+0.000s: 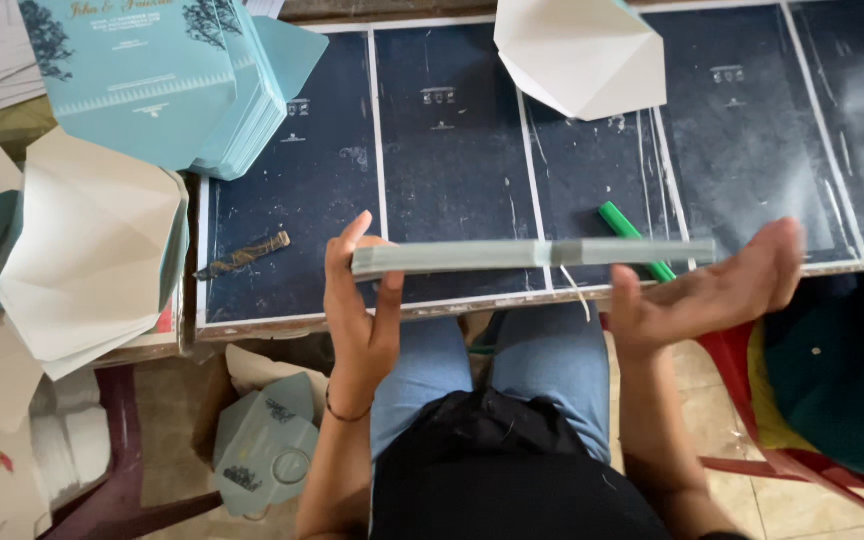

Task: The person inserts a light blue cover into a white book cover, folds the flaps, and stacks the assembled book. They repeat this process with multiple covers and books, stacking the finished items on the table.

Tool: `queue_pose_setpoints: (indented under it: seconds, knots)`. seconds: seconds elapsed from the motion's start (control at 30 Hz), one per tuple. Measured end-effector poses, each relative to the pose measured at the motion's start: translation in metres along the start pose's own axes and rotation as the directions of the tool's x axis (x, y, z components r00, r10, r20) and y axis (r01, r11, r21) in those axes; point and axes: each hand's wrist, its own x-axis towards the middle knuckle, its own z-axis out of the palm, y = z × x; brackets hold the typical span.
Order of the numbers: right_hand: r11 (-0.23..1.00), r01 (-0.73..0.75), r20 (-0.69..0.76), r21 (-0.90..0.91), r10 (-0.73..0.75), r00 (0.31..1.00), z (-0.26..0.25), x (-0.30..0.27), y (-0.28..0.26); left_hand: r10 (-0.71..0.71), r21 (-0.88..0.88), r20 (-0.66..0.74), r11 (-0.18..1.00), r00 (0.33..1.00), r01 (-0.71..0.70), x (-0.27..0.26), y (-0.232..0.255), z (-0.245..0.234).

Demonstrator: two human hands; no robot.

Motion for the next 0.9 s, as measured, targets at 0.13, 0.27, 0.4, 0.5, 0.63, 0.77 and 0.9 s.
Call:
queue_pose_setpoints:
  seconds: [0.13, 0.27, 0.4, 0.5, 0.63, 0.77, 0.9]
  knots:
    - [0.416, -0.619, 0.269, 0.666, 0.641, 0.719, 0.013, -0.004, -0.034, 0.063, -0.094, -0.041, 0.993, 0.997, -0.066, 0.002, -0.016, 0.007]
    - [0.479, -0.652, 0.269, 0.588, 0.645, 0.715, 0.004, -0.070, 0.028, 0.071, -0.089, 0.000, 0.994, 0.998, -0.070, 0.010, -0.021, -0.002]
    - [0.469, -0.629, 0.275, 0.620, 0.621, 0.734, 0.010, -0.070, 0.042, 0.018, -0.167, 0.043, 0.986, 0.999, -0.010, 0.004, -0.037, -0.008]
    - [0.471, -0.627, 0.272, 0.621, 0.621, 0.735, 0.015, -0.067, 0.043, -0.086, -0.151, 0.008, 0.985, 0.996, 0.086, -0.017, -0.069, 0.003]
    - [0.458, -0.618, 0.277, 0.639, 0.613, 0.740, 0.018, -0.069, 0.037, -0.149, -0.106, -0.091, 0.985, 0.985, 0.140, -0.026, -0.067, 0.021]
    - [0.418, -0.629, 0.344, 0.656, 0.575, 0.742, 0.016, -0.075, 0.055, -0.108, -0.026, -0.113, 0.994, 0.988, 0.106, -0.024, -0.066, 0.020]
    - [0.588, -0.627, 0.341, 0.510, 0.531, 0.776, 0.013, -0.036, 0.017, -0.081, 0.051, -0.152, 0.995, 0.985, 0.090, -0.025, -0.063, 0.017]
